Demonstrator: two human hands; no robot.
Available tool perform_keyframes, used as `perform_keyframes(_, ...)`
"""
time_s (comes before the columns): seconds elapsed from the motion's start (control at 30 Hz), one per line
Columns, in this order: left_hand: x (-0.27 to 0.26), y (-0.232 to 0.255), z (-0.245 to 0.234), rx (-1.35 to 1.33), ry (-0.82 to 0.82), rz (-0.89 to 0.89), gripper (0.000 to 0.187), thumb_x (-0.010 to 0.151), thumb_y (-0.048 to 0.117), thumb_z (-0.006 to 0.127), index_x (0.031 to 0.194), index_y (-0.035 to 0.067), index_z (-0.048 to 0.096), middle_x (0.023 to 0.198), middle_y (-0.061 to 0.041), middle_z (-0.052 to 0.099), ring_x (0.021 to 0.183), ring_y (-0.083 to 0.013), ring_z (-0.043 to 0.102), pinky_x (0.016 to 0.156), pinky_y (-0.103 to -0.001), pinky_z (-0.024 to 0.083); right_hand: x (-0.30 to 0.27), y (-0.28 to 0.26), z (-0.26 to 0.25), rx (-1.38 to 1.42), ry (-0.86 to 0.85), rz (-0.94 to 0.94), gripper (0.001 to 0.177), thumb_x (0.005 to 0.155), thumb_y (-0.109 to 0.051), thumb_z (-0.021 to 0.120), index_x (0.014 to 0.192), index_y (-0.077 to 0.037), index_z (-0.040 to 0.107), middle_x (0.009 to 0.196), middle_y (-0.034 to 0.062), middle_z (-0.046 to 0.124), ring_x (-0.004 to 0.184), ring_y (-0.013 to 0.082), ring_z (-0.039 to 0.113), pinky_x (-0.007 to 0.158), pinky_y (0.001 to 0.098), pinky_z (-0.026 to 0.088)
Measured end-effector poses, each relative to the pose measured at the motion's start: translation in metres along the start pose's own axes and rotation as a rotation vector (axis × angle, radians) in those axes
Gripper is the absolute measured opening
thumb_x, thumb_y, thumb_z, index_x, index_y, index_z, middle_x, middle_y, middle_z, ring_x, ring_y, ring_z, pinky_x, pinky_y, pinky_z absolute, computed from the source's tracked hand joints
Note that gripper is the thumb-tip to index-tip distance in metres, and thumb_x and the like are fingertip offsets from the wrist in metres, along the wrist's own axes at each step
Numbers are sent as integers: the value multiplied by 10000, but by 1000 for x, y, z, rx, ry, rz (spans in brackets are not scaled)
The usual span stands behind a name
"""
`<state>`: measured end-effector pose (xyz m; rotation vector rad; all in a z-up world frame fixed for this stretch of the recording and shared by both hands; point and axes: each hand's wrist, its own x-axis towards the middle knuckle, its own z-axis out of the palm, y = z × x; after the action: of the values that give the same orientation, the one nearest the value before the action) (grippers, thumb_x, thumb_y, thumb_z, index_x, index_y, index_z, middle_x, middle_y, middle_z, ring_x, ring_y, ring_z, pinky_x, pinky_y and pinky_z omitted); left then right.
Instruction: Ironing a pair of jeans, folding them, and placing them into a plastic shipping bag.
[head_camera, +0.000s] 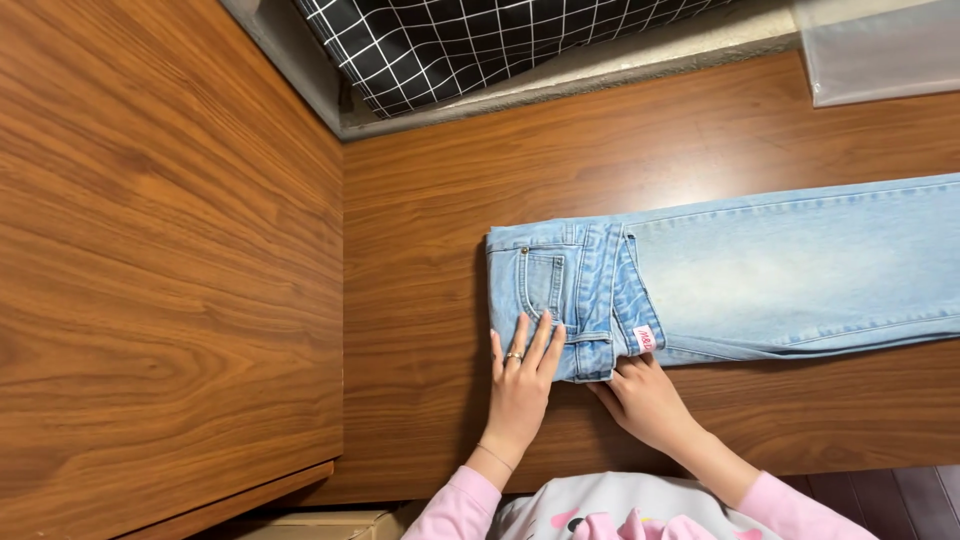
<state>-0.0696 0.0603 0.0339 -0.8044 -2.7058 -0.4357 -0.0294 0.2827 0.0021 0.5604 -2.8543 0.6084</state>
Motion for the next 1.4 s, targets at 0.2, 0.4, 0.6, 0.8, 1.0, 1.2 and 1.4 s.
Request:
perform_keyframes(0.2,7,12,-13,7,-101,-39,827,869,201,619,1657,76,402,1787,-164,233,1622,-459,203,1190,-805,156,15,-27,-109,377,-286,272,269,876,-231,768,1123,-142,825,1009,15,817,737,164,586,665,322,474)
perform_keyframes(0.4,20,2,-13,-263,-212,-91,861,922,313,520,1676,-22,273,1780,-249,231,1641,-483,141,1182,-829,34,80,-34,-62,133,118,172,594,978,-448,703,1518,-210,636,1555,173,594,1474,446,498,1186,630,373)
perform_keyframes(0.6,63,-33,20,-210,-145,-294,756,1120,452,401,1687,-23,246,1798,-266,119,1675,-413,64,1250,-749,77,86,-21,-19,-117,-24,288,779,987,-694,520,1696,-411,368,1785,123,287,1637,424,216,1265,685,177)
perform_keyframes(0.8,85,-41,33,-93,-29,-323,806,1073,486,491,1677,-9,292,1790,-228,213,1672,-361,160,1270,-677,177,95,-17,-19,-100,-86,310,825,992,-689,521,1722,-359,323,1785,115,283,1633,362,253,1276,657,185)
perform_keyframes(1.0,82,-38,30,-147,4,-479,805,1016,461,589,1667,56,342,1744,-216,280,1559,-401,334,1124,-644,412,90,-15,-12,-99,-58,294,855,984,-701,523,1733,-354,301,1792,98,267,1638,329,240,1284,621,163)
perform_keyframes(1.2,60,-75,45,-516,-210,-975,1081,903,723,708,1668,57,336,1590,-273,471,1382,-447,564,1020,-582,545,89,-10,-13,164,32,338,932,971,-580,642,1750,-245,255,1776,137,286,1632,337,250,1289,592,172)
perform_keyframes(1.4,110,-52,-86,-904,-297,-998,1187,704,620,860,1660,92,396,1614,-175,517,1508,-339,495,1189,-502,456,108,-44,-47,875,42,446,743,1093,-401,448,1741,-164,172,1803,157,151,1647,342,108,1334,532,52)
